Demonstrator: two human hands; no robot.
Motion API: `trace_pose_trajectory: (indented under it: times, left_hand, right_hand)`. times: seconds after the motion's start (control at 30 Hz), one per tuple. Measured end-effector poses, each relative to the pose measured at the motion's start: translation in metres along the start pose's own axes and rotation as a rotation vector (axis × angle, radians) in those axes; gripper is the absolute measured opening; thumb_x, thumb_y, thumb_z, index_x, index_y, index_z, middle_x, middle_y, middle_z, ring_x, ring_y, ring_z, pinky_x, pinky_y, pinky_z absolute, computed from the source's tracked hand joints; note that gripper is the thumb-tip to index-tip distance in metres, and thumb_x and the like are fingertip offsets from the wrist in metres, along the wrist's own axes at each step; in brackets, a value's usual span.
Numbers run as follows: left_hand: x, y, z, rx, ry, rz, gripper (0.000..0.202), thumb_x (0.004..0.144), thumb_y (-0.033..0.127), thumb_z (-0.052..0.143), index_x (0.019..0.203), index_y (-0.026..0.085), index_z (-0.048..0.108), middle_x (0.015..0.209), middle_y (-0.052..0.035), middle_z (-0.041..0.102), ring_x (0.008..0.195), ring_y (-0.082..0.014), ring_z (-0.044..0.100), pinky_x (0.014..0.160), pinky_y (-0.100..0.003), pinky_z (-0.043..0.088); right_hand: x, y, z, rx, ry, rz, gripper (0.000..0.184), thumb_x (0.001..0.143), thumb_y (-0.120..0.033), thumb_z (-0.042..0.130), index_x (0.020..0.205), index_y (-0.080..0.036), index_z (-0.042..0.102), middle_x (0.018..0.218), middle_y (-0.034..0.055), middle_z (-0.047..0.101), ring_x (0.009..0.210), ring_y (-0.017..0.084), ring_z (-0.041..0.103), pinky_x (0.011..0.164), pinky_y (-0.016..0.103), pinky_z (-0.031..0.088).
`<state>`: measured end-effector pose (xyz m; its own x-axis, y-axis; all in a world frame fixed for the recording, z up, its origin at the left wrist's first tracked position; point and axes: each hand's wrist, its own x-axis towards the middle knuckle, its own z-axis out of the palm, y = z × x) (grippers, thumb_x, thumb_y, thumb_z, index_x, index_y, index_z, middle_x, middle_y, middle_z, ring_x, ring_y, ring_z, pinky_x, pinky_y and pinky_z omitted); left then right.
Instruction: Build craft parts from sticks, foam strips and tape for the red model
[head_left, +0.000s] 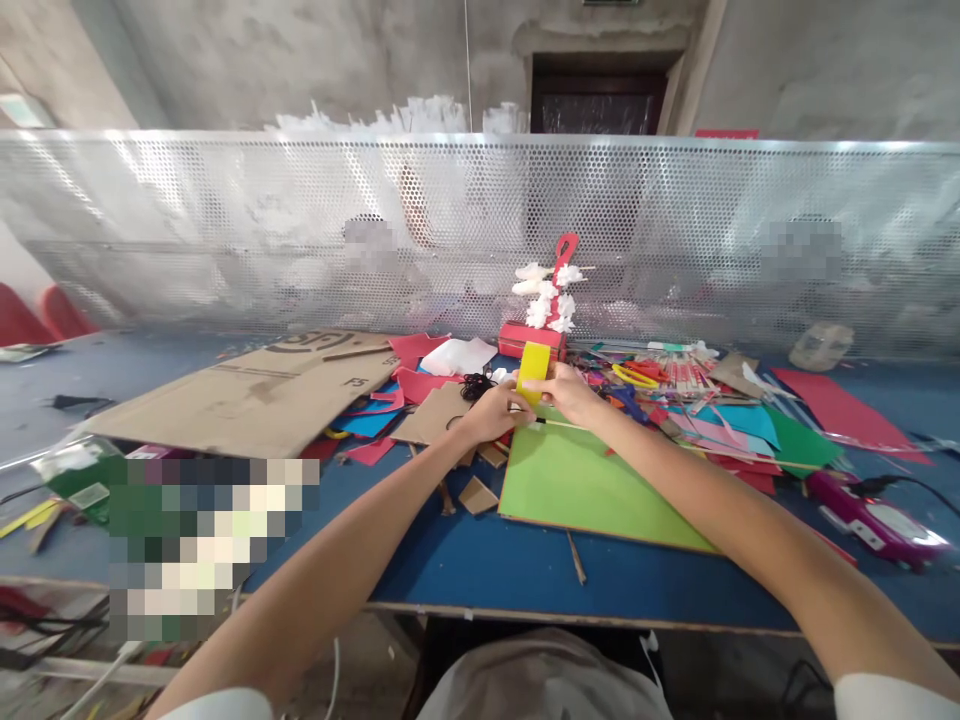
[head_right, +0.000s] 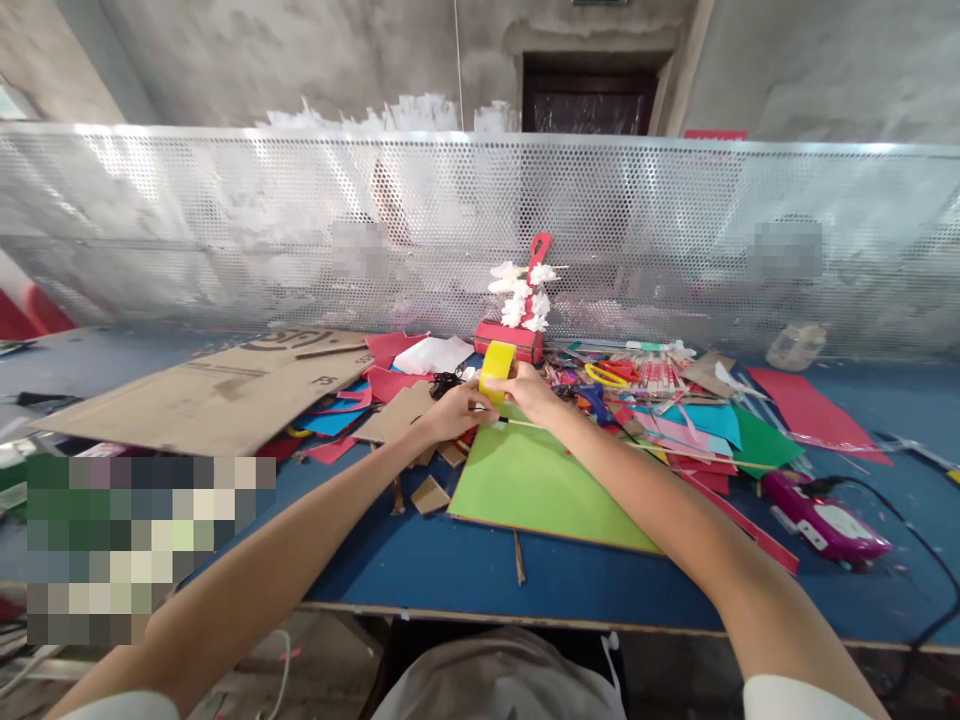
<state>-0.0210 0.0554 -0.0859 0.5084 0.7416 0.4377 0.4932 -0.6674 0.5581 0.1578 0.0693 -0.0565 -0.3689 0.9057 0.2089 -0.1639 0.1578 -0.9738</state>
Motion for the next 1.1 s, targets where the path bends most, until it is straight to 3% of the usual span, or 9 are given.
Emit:
trace_pose_trajectory:
  times: [0.2,0.33,0.43,0.53,0.67,0.77,0.93,1.1]
  left_hand:
    - [0.001,0.002,-0.003,-0.062,0.026,0.008,0.03,0.08,0.046,0.074,0.08,0.017,0.081,0.097,-0.0075,0.07,0.085,-0.0186,0.064,0.084,-0.03,0.052]
    - [-0.001,0.006,-0.004,-0.118,-0.011,0.0,0.036,0.078,0.051,0.074,0.077,0.016,0.081,0.069,-0.0044,0.065,0.083,-0.0201,0.062,0.081,-0.03,0.052]
    - [-0.001,0.008,-0.005,-0.143,-0.037,0.01,0.037,0.078,0.052,0.075,0.077,0.016,0.08,0.064,-0.0036,0.063,0.081,-0.0201,0.062,0.078,-0.029,0.051]
    - [-0.001,0.009,-0.006,-0.151,-0.066,0.041,0.037,0.078,0.053,0.075,0.077,0.016,0.08,0.075,-0.0057,0.068,0.081,-0.0185,0.062,0.079,-0.029,0.052]
    - [0.0,0.01,-0.004,-0.116,-0.078,0.074,0.038,0.079,0.054,0.074,0.081,0.016,0.08,0.105,-0.0094,0.069,0.08,-0.0162,0.062,0.081,-0.03,0.052]
    - [0.001,0.009,-0.003,-0.095,-0.078,0.069,0.038,0.079,0.053,0.074,0.08,0.016,0.08,0.098,-0.0089,0.071,0.081,-0.0178,0.062,0.079,-0.029,0.051]
    - [0.004,0.002,-0.002,-0.121,-0.1,0.043,0.036,0.078,0.05,0.074,0.072,0.014,0.078,0.062,-0.0037,0.064,0.072,-0.0179,0.06,0.07,-0.027,0.048]
    - [0.004,-0.004,0.001,-0.195,-0.13,0.038,0.034,0.078,0.046,0.074,0.071,0.013,0.077,0.058,-0.0025,0.062,0.064,-0.0153,0.057,0.064,-0.026,0.047]
  right_hand:
    - [0.001,0.01,0.006,-0.011,0.042,-0.002,0.044,0.052,-0.011,0.076,0.094,-0.019,0.063,0.096,0.0045,0.075,0.081,0.018,0.067,0.073,0.028,0.051]
    - [0.0,0.012,0.006,-0.047,0.032,-0.069,0.046,0.052,-0.006,0.073,0.095,-0.02,0.063,0.094,0.0013,0.075,0.084,0.019,0.068,0.075,0.028,0.052]
    - [-0.002,0.011,0.004,-0.105,0.002,-0.122,0.041,0.057,-0.012,0.077,0.095,-0.02,0.065,0.096,0.0025,0.075,0.084,0.018,0.069,0.074,0.026,0.053]
    - [-0.002,0.008,0.002,-0.126,0.049,-0.142,0.039,0.064,-0.023,0.08,0.1,-0.021,0.065,0.092,0.0021,0.074,0.071,0.014,0.065,0.061,0.022,0.051]
    - [-0.001,0.006,-0.001,-0.152,0.144,-0.124,0.029,0.074,-0.041,0.076,0.09,-0.02,0.064,0.068,-0.0022,0.065,0.042,0.006,0.04,0.038,0.019,0.029]
    - [0.0,0.005,-0.002,-0.158,0.12,-0.148,0.031,0.076,-0.046,0.074,0.085,-0.019,0.064,0.064,-0.0029,0.062,0.04,0.005,0.035,0.037,0.02,0.025]
    - [-0.002,0.002,-0.002,-0.166,0.016,-0.184,0.034,0.068,-0.032,0.081,0.095,-0.018,0.066,0.084,0.0008,0.072,0.05,0.006,0.045,0.043,0.018,0.033]
    - [-0.005,-0.001,-0.006,-0.128,-0.077,-0.169,0.043,0.061,-0.017,0.08,0.101,-0.018,0.067,0.102,0.0053,0.074,0.071,0.012,0.061,0.052,0.019,0.043]
